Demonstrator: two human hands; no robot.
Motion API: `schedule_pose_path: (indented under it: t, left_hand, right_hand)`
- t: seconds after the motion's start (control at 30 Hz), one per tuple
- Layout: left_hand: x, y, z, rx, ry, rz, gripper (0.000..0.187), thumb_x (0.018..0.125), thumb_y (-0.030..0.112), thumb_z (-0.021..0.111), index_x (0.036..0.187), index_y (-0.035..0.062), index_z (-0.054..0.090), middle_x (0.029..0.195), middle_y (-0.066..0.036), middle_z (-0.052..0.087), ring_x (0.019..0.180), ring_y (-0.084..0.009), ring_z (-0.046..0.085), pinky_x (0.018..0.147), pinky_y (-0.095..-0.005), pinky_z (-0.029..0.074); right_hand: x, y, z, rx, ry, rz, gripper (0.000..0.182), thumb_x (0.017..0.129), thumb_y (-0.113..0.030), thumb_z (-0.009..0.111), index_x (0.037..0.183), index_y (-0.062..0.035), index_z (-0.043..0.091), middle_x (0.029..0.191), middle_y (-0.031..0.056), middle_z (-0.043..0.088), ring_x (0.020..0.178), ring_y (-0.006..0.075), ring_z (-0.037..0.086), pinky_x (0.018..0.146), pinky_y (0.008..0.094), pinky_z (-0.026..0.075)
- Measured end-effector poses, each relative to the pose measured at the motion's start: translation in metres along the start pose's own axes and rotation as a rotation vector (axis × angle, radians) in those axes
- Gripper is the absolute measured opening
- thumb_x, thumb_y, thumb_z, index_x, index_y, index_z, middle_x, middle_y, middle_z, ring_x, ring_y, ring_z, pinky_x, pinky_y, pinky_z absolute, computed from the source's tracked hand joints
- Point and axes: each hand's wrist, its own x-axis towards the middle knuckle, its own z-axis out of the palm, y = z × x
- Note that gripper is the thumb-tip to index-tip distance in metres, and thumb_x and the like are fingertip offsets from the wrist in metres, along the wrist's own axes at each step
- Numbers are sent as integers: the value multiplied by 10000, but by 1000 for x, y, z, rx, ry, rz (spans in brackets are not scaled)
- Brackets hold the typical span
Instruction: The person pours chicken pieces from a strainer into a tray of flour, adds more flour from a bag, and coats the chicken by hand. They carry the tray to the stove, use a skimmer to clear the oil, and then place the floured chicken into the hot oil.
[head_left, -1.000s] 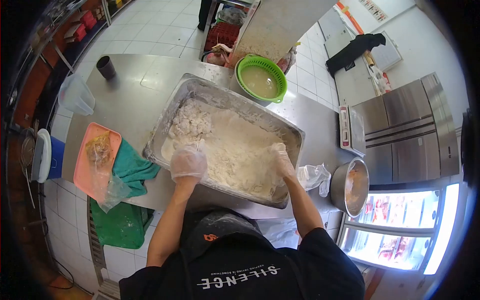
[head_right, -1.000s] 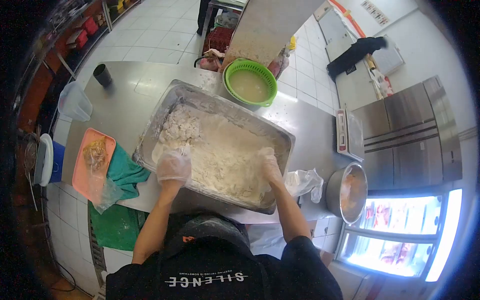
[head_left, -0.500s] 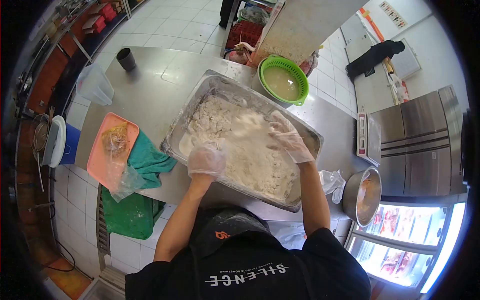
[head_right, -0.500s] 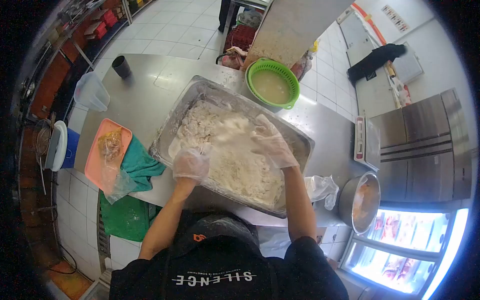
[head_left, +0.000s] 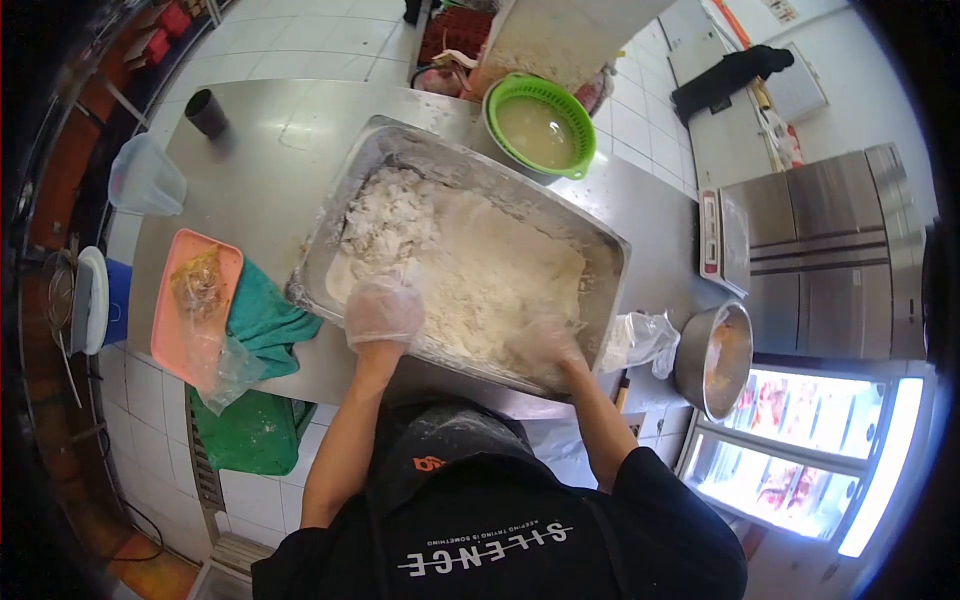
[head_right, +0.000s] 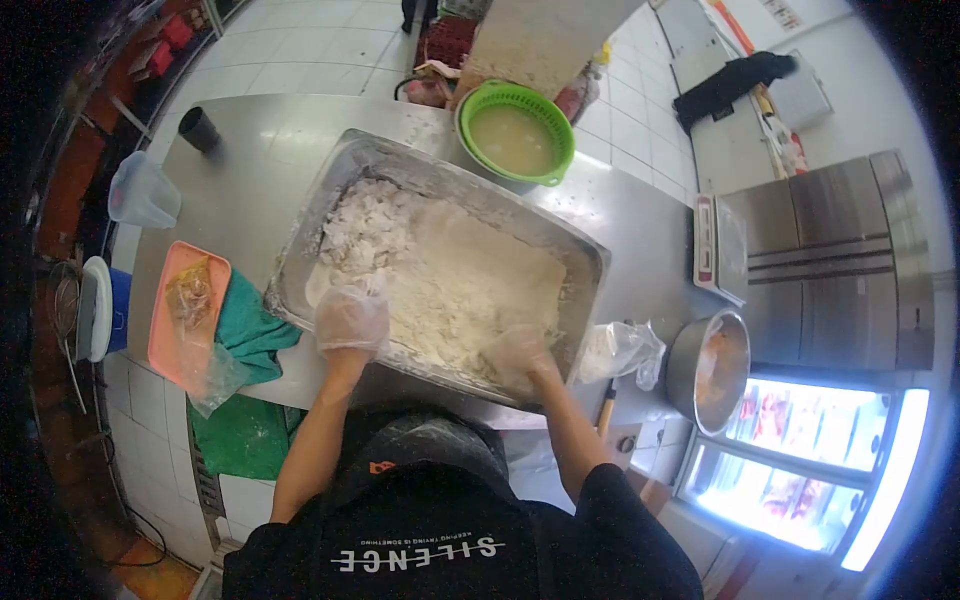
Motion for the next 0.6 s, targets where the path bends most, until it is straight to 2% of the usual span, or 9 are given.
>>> schedule_pose_path:
  t: [0.1,0.2,0.3,0.4,0.5,0.53,0.6]
  left_hand:
    - [-8,-12,12,36,-2,55,261,848,324,621,807,71,674,739,-160,626,715,-377,598,652,-500,457]
    - [-10,-18,17,51,-15,29,276,851,340,611,806,75,675,767,-163,636,749,-379,604,679,-500,462]
    - [-6,-11,13,88,-53,-5,284,855,348,602,800,80,676,772,-163,641,750,-381,607,677,-497,466]
    - [0,-1,5,28,20,0,285,852,352,601,795,83,676,754,-158,637,727,-381,604,658,-498,467]
    - [-4,-11,8,36,37,27,297,847,366,600,790,84,676,741,-155,638,714,-380,607,647,-500,472]
    - [-4,-12,11,48,38,27,303,846,372,599,788,85,676,738,-154,639,712,-379,609,645,-501,474]
    - [0,-1,3,79,-18,-35,302,836,378,610,783,89,678,746,-159,644,722,-379,615,652,-504,474]
  right_hand:
    - [-11,-14,-5,183,-219,132,331,811,-193,620,1094,-29,668,1021,219,674,966,392,637,905,460,491]
    - [6,32,-29,502,-111,151,323,794,-172,630,1080,-26,666,1018,221,679,979,383,642,907,456,490]
    - [9,52,-20,243,-175,-126,287,743,-48,617,1023,-22,679,1003,189,691,949,348,658,866,412,514]
    - [20,63,-16,148,111,-65,242,775,-68,629,1006,-21,682,1010,187,696,963,328,666,851,395,521]
    - [29,60,-22,156,-310,-32,232,796,-84,651,1016,-21,685,1086,191,681,1033,305,650,873,383,515]
    - [34,59,-29,189,-287,-28,277,808,-102,638,1069,-16,671,1107,205,672,1049,329,639,900,391,505]
    - [39,16,-75,256,-242,-12,368,831,-136,611,1175,-6,642,1149,232,655,1080,375,618,954,406,485]
